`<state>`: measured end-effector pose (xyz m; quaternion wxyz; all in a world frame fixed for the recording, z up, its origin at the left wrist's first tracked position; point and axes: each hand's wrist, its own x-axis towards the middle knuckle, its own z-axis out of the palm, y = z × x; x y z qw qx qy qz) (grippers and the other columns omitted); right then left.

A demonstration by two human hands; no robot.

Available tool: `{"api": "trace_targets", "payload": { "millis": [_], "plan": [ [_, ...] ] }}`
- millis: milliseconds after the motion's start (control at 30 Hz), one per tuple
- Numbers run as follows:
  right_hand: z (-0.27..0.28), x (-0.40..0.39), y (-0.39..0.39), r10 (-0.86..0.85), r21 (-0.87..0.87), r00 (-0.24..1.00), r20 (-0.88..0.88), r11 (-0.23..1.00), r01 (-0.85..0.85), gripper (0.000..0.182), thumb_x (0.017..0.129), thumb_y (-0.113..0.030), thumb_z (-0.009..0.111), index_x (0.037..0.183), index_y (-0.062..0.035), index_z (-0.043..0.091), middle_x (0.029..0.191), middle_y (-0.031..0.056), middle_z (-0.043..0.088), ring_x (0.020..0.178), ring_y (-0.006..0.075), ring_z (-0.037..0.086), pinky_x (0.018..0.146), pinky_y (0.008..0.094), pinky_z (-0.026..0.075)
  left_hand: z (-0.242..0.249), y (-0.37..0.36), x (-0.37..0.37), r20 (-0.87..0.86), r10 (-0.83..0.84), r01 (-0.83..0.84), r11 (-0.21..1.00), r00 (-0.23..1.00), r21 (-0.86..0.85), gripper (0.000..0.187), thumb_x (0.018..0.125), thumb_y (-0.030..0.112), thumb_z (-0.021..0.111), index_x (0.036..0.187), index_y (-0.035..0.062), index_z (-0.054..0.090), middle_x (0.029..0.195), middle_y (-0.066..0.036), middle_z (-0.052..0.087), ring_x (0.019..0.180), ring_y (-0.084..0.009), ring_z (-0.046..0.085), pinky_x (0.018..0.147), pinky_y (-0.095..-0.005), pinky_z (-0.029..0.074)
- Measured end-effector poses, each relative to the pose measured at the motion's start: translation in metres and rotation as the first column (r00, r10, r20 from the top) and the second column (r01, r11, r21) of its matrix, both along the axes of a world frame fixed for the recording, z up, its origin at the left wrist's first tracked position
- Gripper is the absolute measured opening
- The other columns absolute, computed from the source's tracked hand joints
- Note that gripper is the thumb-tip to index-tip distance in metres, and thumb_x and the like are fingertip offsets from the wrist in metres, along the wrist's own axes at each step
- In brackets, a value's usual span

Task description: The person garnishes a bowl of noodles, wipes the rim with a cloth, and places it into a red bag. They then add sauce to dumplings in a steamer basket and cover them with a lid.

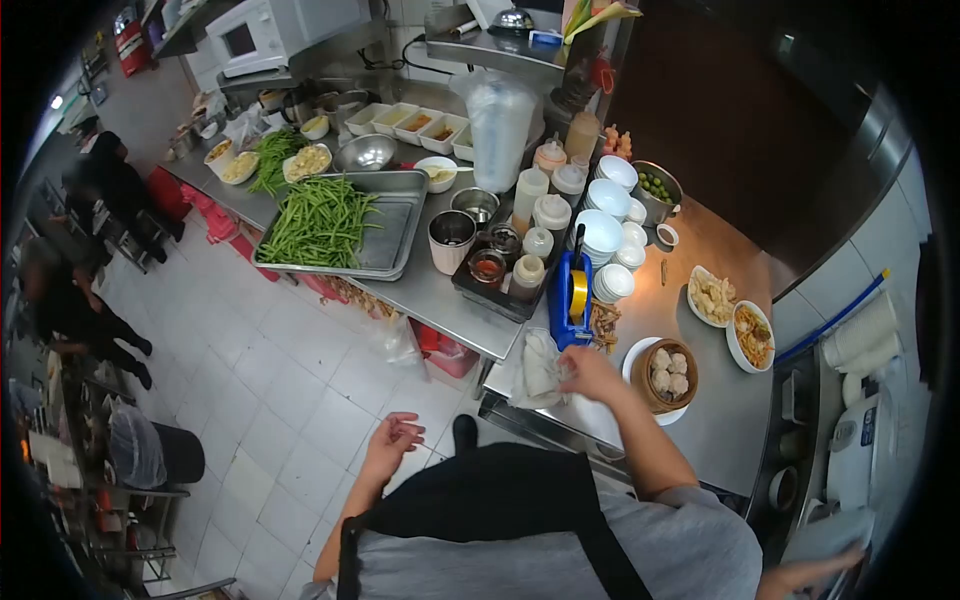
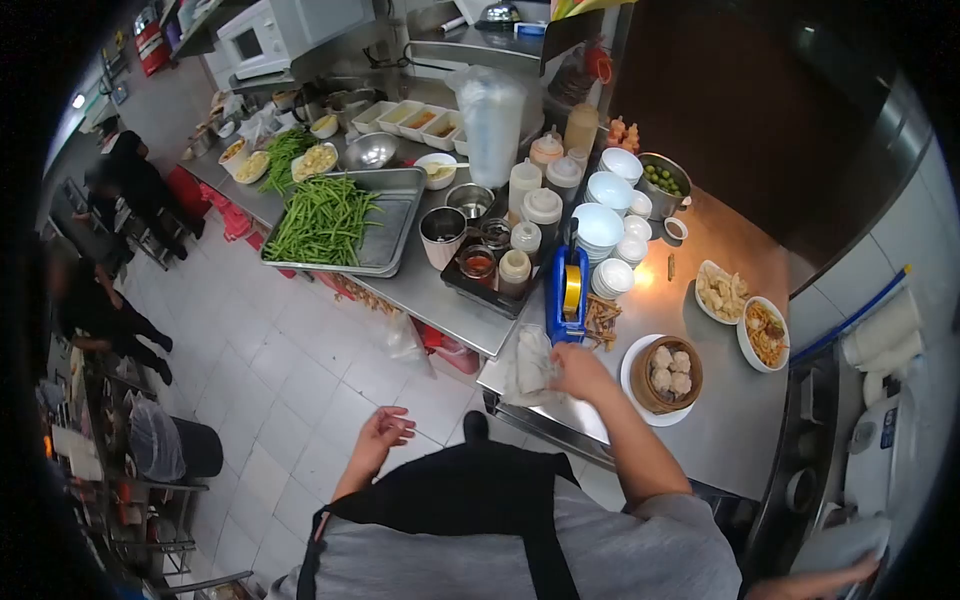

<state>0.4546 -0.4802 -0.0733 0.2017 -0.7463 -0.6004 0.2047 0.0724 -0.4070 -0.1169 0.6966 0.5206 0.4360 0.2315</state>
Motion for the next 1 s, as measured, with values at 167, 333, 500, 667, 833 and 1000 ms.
{"api": "trace_targets", "payload": {
  "millis": [167,333,500,667,833,1000],
  "plan": [
    [0.091,0.010,0.068,-0.205,0.260,0.950,-0.236,0.929,0.265,0.040,0.068,-0.026,0.072,0.098,-0.0044,0.057,0.082,0.0148,0.062,0.076,0.0297,0.062,0.069,0.0367,0.049,0.000,0.059,0.000,0.026,0.027,-0.029,0.998,0.999,0.050,0.026,0.087,0.011,0.054,0.112,0.0048,0.049,0.094,-0.008,0.062,0.082,-0.0134,0.059,0.071,-0.0255,0.046],
    [0.120,0.009,0.156,-0.302,0.033,0.923,0.240,0.953,0.303,0.058,0.065,-0.051,0.067,0.090,0.0004,0.061,0.083,0.0181,0.064,0.080,0.0332,0.062,0.071,0.0394,0.049,0.036,0.118,0.012,0.026,-0.001,-0.003,0.989,1.000,0.147,0.027,0.086,0.007,0.054,0.111,0.0031,0.049,0.094,-0.008,0.061,0.083,-0.0131,0.058,0.072,-0.0241,0.046],
    [0.126,0.018,0.167,-0.324,-0.064,0.911,0.255,0.934,0.350,0.058,0.059,-0.044,0.074,0.091,0.0024,0.061,0.084,0.0210,0.064,0.080,0.0341,0.062,0.072,0.0398,0.049,0.042,0.153,0.029,0.108,-0.081,0.064,0.986,0.991,0.151,0.027,0.085,0.004,0.056,0.110,0.0011,0.049,0.095,-0.009,0.061,0.086,-0.0140,0.058,0.077,-0.0254,0.046],
    [0.082,0.011,0.155,-0.514,0.261,0.850,0.110,0.841,0.475,0.054,0.052,-0.032,0.080,0.089,0.0010,0.059,0.083,0.0187,0.064,0.079,0.0340,0.062,0.071,0.0390,0.049,0.032,0.196,0.052,0.103,-0.306,0.266,0.920,0.947,0.286,0.029,0.085,0.006,0.057,0.112,0.0008,0.049,0.096,-0.008,0.059,0.088,-0.0119,0.056,0.078,-0.0239,0.045],
    [0.139,0.003,0.126,-0.565,0.433,0.808,-0.169,0.694,0.576,0.052,0.050,-0.027,0.078,0.091,-0.0019,0.058,0.081,0.0155,0.063,0.075,0.0264,0.062,0.068,0.0358,0.048,0.049,0.225,0.060,0.135,-0.462,0.396,0.852,0.876,0.343,0.030,0.085,0.007,0.058,0.113,0.0011,0.049,0.099,-0.007,0.060,0.090,-0.0107,0.055,0.081,-0.0237,0.043],
    [0.261,-0.023,0.102,-0.172,0.875,0.875,-0.453,0.100,0.473,0.068,0.069,-0.010,0.070,0.127,-0.0055,0.034,0.100,0.0084,0.058,0.099,0.0170,0.053,0.088,0.0334,0.042,0.057,0.244,0.059,0.110,-0.552,0.490,0.802,0.827,0.341,0.031,0.085,0.006,0.058,0.113,0.0014,0.048,0.100,-0.007,0.060,0.090,-0.0103,0.055,0.082,-0.0245,0.043]
  ]
}}
